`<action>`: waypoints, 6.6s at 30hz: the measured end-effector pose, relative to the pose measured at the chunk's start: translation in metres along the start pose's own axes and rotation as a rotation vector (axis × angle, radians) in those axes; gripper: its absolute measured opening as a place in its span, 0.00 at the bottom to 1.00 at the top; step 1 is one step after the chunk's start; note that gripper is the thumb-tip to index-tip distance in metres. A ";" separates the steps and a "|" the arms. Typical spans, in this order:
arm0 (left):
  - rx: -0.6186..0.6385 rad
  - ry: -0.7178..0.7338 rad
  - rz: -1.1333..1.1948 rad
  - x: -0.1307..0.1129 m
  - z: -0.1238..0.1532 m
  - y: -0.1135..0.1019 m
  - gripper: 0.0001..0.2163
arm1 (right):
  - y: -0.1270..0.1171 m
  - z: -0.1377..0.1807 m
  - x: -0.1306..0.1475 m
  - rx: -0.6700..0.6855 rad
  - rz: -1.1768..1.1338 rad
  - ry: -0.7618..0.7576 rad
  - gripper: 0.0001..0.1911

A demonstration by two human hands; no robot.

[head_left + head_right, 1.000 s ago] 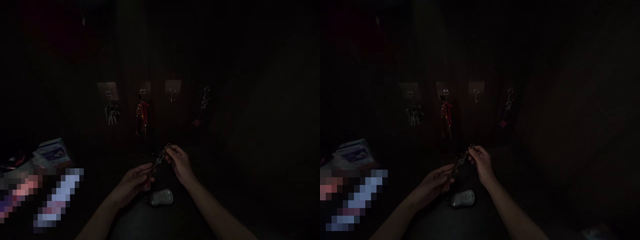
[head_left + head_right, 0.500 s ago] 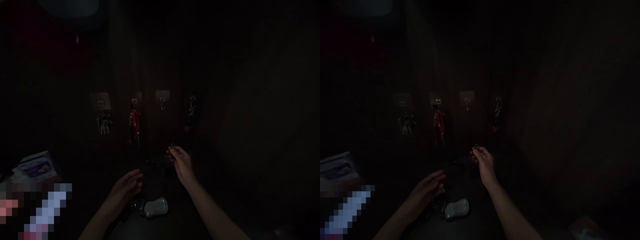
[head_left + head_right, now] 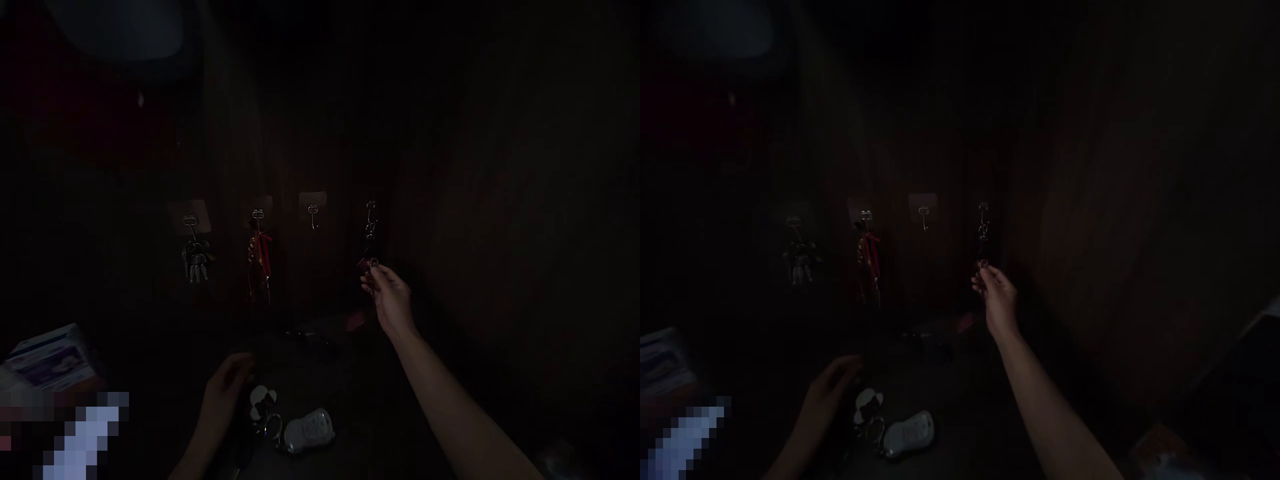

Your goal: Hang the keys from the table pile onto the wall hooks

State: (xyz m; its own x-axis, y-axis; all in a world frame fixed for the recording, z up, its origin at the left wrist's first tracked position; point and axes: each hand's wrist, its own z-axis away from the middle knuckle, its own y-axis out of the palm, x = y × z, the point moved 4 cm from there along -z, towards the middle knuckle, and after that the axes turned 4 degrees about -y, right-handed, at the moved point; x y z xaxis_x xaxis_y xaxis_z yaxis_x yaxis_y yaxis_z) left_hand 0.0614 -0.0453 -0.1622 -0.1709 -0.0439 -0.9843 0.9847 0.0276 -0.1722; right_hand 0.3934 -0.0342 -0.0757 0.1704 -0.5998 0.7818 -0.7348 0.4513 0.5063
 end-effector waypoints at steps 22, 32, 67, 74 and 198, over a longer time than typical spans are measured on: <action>0.094 0.020 -0.111 0.016 -0.007 0.006 0.14 | 0.024 -0.087 0.033 0.002 0.114 -0.147 0.12; 0.116 0.067 -0.118 0.018 -0.009 0.007 0.13 | 0.007 -0.078 0.014 -0.009 0.168 -0.132 0.15; 0.124 0.065 -0.132 0.018 -0.003 0.008 0.14 | -0.041 0.035 -0.067 0.145 0.205 0.283 0.17; 0.128 0.077 -0.148 0.019 -0.002 0.009 0.14 | -0.023 0.060 -0.071 0.340 0.354 0.354 0.16; 0.266 -0.211 0.190 0.006 0.016 0.024 0.17 | 0.033 0.097 -0.044 0.562 0.236 0.325 0.14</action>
State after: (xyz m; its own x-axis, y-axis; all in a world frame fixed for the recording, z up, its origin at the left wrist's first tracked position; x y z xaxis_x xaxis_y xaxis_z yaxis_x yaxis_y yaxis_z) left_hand 0.0847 -0.0608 -0.1712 -0.0013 -0.2679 -0.9635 0.9773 -0.2043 0.0555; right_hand 0.2980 -0.0571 -0.1290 0.0883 -0.2593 0.9617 -0.9902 0.0819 0.1130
